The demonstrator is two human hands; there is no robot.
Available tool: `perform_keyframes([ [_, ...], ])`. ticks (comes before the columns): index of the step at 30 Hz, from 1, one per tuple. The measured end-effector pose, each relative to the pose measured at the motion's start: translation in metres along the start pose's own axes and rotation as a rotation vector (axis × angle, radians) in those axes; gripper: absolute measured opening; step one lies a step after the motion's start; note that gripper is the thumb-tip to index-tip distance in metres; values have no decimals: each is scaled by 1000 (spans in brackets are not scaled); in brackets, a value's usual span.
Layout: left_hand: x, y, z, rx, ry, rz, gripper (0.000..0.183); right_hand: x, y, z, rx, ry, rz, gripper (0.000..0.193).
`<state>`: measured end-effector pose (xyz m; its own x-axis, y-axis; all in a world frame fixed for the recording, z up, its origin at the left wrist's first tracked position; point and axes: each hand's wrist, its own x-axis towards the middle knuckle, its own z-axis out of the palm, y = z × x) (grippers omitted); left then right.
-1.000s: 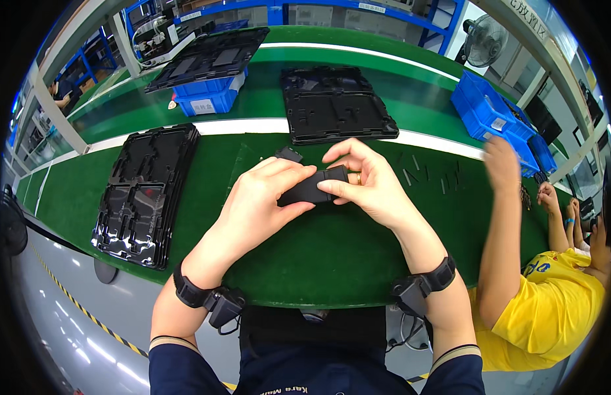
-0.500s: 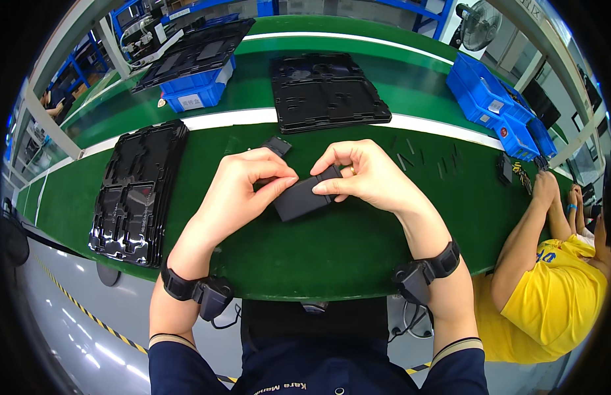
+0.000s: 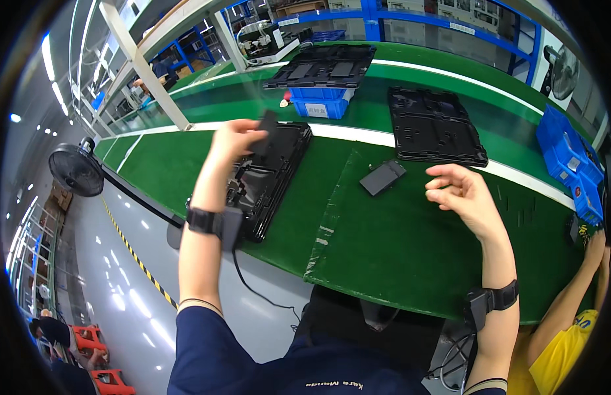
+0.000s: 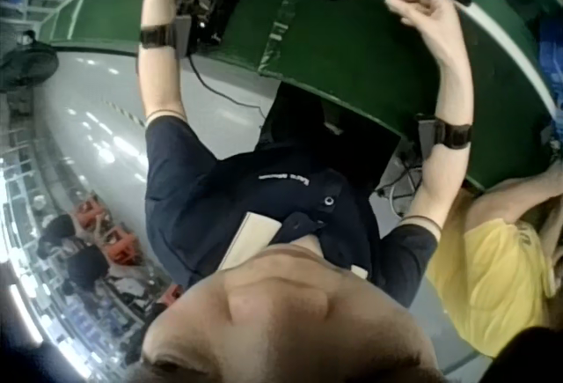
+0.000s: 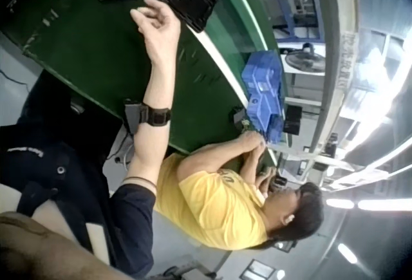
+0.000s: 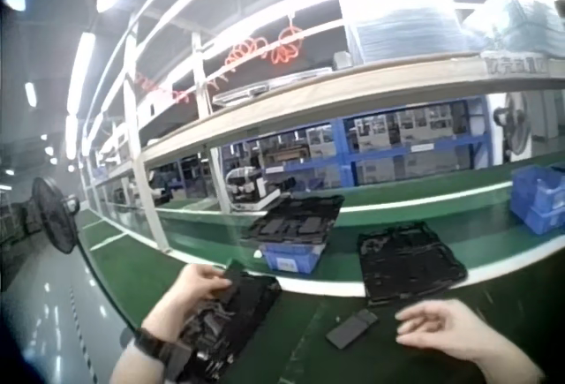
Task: Assembling black plastic components into housing units on a factory production line.
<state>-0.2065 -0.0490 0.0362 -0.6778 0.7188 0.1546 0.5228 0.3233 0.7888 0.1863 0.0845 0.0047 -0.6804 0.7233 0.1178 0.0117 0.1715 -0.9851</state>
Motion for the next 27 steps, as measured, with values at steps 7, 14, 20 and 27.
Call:
perform_keyframes([
  [7, 65, -75, -40, 21, 18, -382, 33, 0, 9, 13, -253, -201, -66, 30],
  [14, 68, -85, -36, 547, 245, 11, 39, -1, 8, 0, -402, -93, -6, 20],
  [20, 46, -29, -3, 662, 266, 503, 24, 10, 9, -8, -487, 300, -35, 9],
  [27, -50, 83, 156, 310, -395, 547, 46, 8, 28, -23, -615, 371, 32, 10],
])
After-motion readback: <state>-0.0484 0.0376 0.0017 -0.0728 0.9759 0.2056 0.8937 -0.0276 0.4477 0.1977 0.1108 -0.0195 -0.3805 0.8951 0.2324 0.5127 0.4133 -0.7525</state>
